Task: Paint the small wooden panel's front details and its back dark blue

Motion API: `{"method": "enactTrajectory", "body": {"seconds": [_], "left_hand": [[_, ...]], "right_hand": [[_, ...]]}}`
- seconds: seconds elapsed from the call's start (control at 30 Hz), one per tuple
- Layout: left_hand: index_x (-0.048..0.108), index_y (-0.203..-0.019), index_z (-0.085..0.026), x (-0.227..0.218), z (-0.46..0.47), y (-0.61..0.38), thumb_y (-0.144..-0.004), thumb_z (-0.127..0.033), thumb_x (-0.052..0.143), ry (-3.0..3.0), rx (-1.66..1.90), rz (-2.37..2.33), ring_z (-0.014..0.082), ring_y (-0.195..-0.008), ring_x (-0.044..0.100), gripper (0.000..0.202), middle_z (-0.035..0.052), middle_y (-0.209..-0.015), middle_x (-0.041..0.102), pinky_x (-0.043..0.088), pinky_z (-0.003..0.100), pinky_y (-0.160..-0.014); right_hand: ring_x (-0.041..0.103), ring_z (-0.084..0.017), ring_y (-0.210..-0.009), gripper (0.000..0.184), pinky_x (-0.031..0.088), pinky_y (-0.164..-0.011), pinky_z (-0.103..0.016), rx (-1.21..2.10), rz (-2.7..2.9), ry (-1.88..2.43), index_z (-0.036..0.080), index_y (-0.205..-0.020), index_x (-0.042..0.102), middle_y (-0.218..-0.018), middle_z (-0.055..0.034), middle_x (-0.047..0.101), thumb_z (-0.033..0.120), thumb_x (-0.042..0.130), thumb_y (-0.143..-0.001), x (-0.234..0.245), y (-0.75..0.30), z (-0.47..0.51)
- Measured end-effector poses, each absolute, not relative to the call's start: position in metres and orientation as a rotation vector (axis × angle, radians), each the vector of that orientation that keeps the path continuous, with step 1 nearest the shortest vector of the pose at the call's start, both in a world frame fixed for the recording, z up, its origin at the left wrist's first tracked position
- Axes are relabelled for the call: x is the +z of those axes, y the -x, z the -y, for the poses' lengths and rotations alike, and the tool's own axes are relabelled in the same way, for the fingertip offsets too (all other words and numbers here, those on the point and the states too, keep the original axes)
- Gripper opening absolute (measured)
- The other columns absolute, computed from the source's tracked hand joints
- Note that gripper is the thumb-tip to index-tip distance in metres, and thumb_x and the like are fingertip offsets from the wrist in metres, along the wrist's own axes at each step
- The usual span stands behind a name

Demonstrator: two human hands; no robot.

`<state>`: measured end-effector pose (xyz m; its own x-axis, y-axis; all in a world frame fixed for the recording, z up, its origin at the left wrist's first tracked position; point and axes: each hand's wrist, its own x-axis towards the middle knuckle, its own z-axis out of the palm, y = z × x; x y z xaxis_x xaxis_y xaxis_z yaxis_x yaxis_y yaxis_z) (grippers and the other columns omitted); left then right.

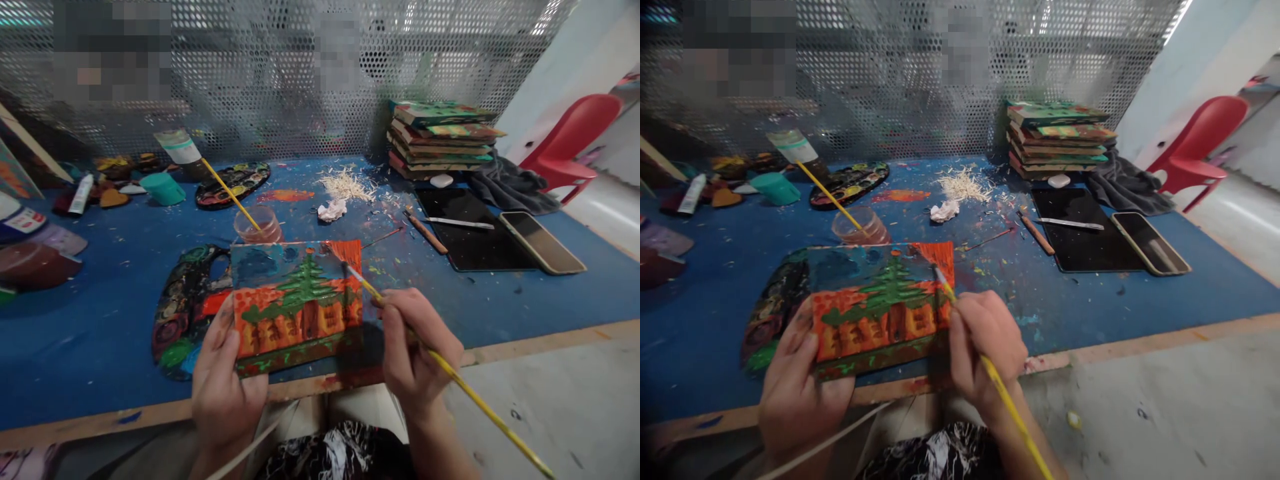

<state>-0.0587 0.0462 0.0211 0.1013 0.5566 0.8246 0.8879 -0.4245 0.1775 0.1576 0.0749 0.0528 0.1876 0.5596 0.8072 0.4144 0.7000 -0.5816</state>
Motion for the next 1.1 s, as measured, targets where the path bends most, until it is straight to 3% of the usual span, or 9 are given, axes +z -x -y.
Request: {"method": "enactTrajectory", "body": {"seconds": [0.23, 0.43, 0.63, 0.8, 0.97, 1.1], "left_hand": [[0.041, -0.145, -0.025, 0.021, -0.046, 0.059, -0.076, 0.000, 0.059, 2.025, -1.261, 1.403, 0.0260, -0.130, 0.053, 0.076, 0.0018, -0.151, 0.045, 0.052, 0.036, -0.105], [0.042, -0.145, -0.023, 0.021, -0.042, 0.060, -0.078, -0.002, 0.056, 2.033, -1.174, 1.446, 0.0282, -0.136, 0.045, 0.072, 0.0034, -0.147, 0.049, 0.039, 0.044, -0.117], [0.044, -0.143, -0.020, 0.017, -0.045, 0.061, -0.076, -0.002, 0.057, 2.056, -1.238, 1.426, 0.0271, -0.133, 0.050, 0.071, 0.0069, -0.149, 0.047, 0.050, 0.042, -0.108], [0.048, -0.139, -0.021, 0.014, -0.042, 0.063, -0.075, -0.003, 0.058, 2.030, -1.244, 1.484, 0.0317, -0.135, 0.047, 0.067, 0.0054, -0.146, 0.050, 0.041, 0.053, -0.114], [0.049, -0.139, -0.021, 0.015, -0.042, 0.065, -0.077, -0.005, 0.057, 2.036, -1.287, 1.464, 0.0288, -0.131, 0.052, 0.065, 0.0068, -0.145, 0.052, 0.045, 0.048, -0.112], [0.051, -0.138, -0.020, 0.017, -0.041, 0.064, -0.077, -0.002, 0.057, 2.027, -1.278, 1.506, 0.0300, -0.134, 0.049, 0.064, 0.0071, -0.143, 0.054, 0.040, 0.051, -0.116]], "right_hand": [[0.065, -0.015, -0.075, 0.024, 0.056, -0.067, -0.031, 0.092, 1.432, 0.770, 0.015, -0.101, 0.064, -0.083, -0.0052, 0.067, 0.002, 0.057, -0.082, 0.057, -0.155, -0.077], [0.064, -0.015, -0.078, 0.022, 0.056, -0.068, -0.030, 0.150, 1.549, 0.682, 0.014, -0.100, 0.062, -0.085, -0.0069, 0.067, 0.001, 0.056, -0.084, 0.067, -0.140, -0.082], [0.059, -0.013, -0.072, 0.021, 0.054, -0.065, -0.030, 0.126, 1.460, 0.789, 0.018, -0.097, 0.062, -0.080, -0.0031, 0.064, 0.003, 0.057, -0.083, 0.063, -0.146, -0.079], [0.062, -0.014, -0.077, 0.023, 0.056, -0.069, -0.031, 0.178, 1.504, 0.712, 0.017, -0.100, 0.062, -0.084, -0.0047, 0.065, 0.002, 0.056, -0.084, 0.068, -0.140, -0.082], [0.059, -0.013, -0.074, 0.021, 0.054, -0.069, -0.029, 0.136, 1.449, 0.768, 0.018, -0.098, 0.062, -0.081, -0.0030, 0.064, 0.002, 0.055, -0.085, 0.073, -0.136, -0.084], [0.062, -0.014, -0.079, 0.021, 0.056, -0.071, -0.031, 0.172, 1.524, 0.700, 0.017, -0.100, 0.061, -0.087, -0.0055, 0.067, 0.003, 0.056, -0.085, 0.075, -0.133, -0.084]]}}
